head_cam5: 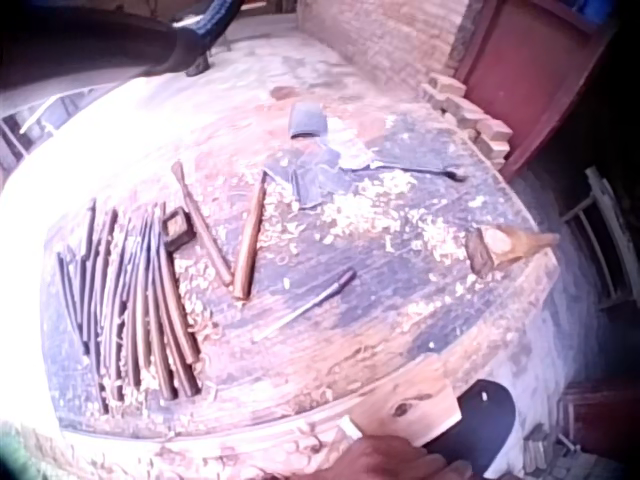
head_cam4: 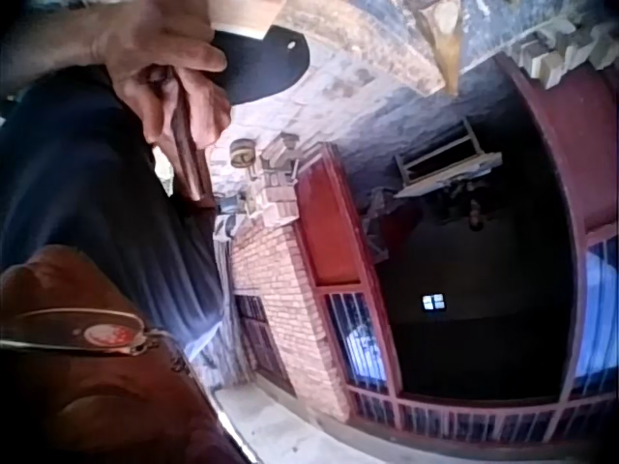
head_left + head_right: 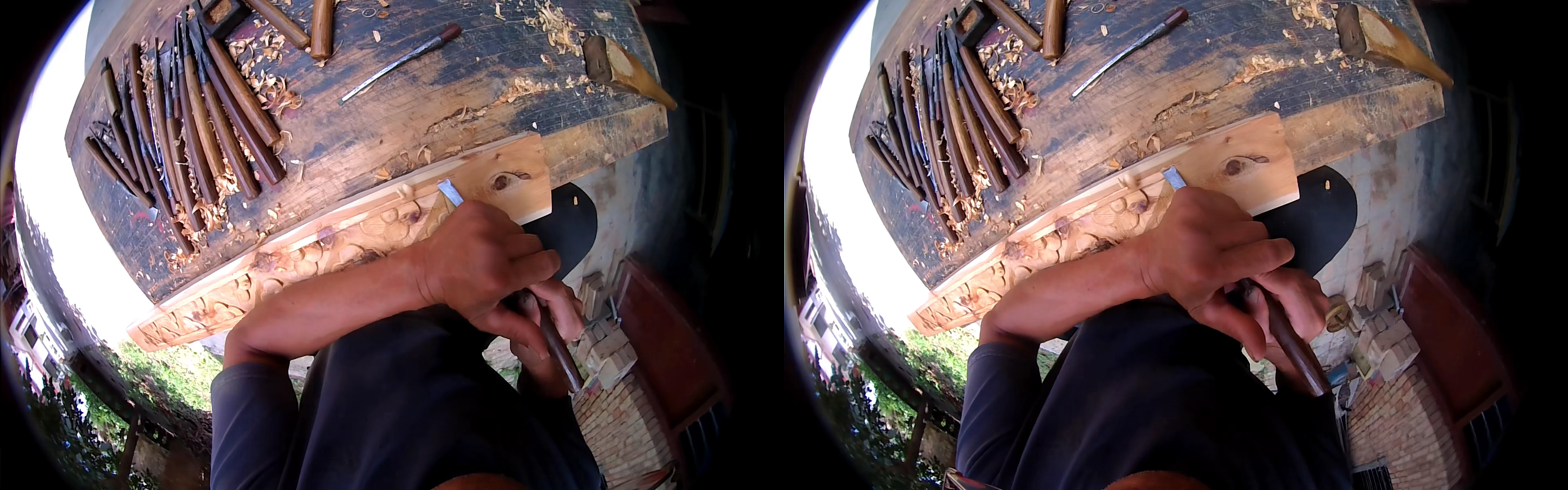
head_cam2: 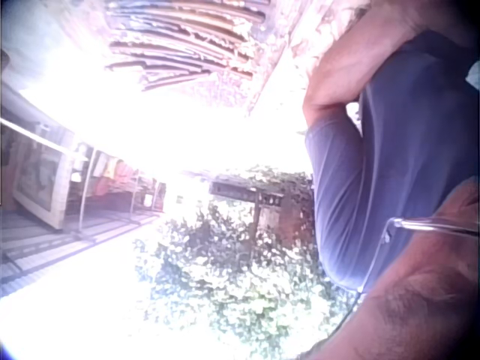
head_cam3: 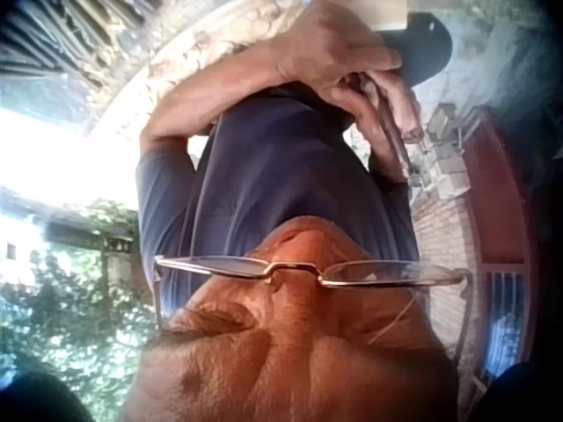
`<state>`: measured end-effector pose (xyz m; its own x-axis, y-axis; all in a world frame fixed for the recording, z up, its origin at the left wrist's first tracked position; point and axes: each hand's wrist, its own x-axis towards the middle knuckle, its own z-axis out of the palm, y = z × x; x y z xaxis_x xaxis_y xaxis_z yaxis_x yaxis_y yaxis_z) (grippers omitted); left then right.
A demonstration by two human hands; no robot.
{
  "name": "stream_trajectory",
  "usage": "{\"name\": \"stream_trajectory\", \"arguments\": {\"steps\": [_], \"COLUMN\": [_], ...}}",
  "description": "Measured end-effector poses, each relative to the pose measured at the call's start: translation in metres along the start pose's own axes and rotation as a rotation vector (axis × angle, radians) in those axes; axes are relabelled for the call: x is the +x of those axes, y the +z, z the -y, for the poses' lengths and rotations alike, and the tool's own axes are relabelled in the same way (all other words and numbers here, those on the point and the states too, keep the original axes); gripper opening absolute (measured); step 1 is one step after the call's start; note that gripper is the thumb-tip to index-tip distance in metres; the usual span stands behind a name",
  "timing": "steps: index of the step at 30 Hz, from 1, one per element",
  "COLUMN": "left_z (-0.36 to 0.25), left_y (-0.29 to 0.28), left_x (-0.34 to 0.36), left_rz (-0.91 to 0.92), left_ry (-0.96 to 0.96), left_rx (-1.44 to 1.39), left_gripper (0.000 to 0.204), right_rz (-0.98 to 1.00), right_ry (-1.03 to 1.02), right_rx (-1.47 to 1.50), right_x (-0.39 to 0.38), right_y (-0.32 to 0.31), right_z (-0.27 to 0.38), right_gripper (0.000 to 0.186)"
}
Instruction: The person carves decorative patterns into a wooden board using various chisels and a mallet. They handle different chisels one at a time, positioning them against the wood and striking them with a mallet or pushing by hand to remove material.
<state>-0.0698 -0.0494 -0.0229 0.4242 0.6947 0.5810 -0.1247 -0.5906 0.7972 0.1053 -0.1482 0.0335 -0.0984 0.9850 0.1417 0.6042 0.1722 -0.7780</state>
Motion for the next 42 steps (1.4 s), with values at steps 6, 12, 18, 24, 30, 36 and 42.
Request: {"name": "stream_trajectory", "arguments": {"steps": [6, 12, 18, 24, 30, 36, 42], "left_z": [0.003, -0.004, -0.005, 0.001, 0.004, 0.005, 0.002], "left_y": [0.004, 0.001, 0.006, 0.005, 0.007, 0.008, 0.006], "left_x": [-0.001, 0.002, 0.008, 0.014, 0.015, 0.017, 0.018], "left_rz": [-0.063, -0.019, 0.100, 0.004, -0.027, -0.052, -0.011], "left_ry": [0.097, 0.180, 0.016, -0.051, -0.052, -0.067, -0.130], "left_rx": [0.047, 0.171, 0.232, 0.172, 0.192, 0.185, 0.197], "left_gripper": [0.086, 0.094, 0.096, 0.100, 0.097, 0.096, 0.097], "right_rz": [0.042, 0.038, 0.073, 0.183, 0.274, 0.277, 0.297], "right_ry": [0.066, 0.092, 0.204, 0.057, 0.036, 0.032, 0.064], "right_rx": [0.117, 0.251, 0.417, 0.442, 0.380, 0.384, 0.405], "right_x": [-0.004, 0.002, 0.016, 0.063, 0.082, 0.085, 0.089], "right_y": [0.002, -0.011, -0.038, -0.037, -0.044, -0.046, -0.043], "right_z": [-0.004, -0.015, -0.047, -0.040, -0.034, -0.039, -0.037], "right_gripper": [0.024, 0.033, 0.034, 0.024, 0.018, 0.016, 0.015]}}
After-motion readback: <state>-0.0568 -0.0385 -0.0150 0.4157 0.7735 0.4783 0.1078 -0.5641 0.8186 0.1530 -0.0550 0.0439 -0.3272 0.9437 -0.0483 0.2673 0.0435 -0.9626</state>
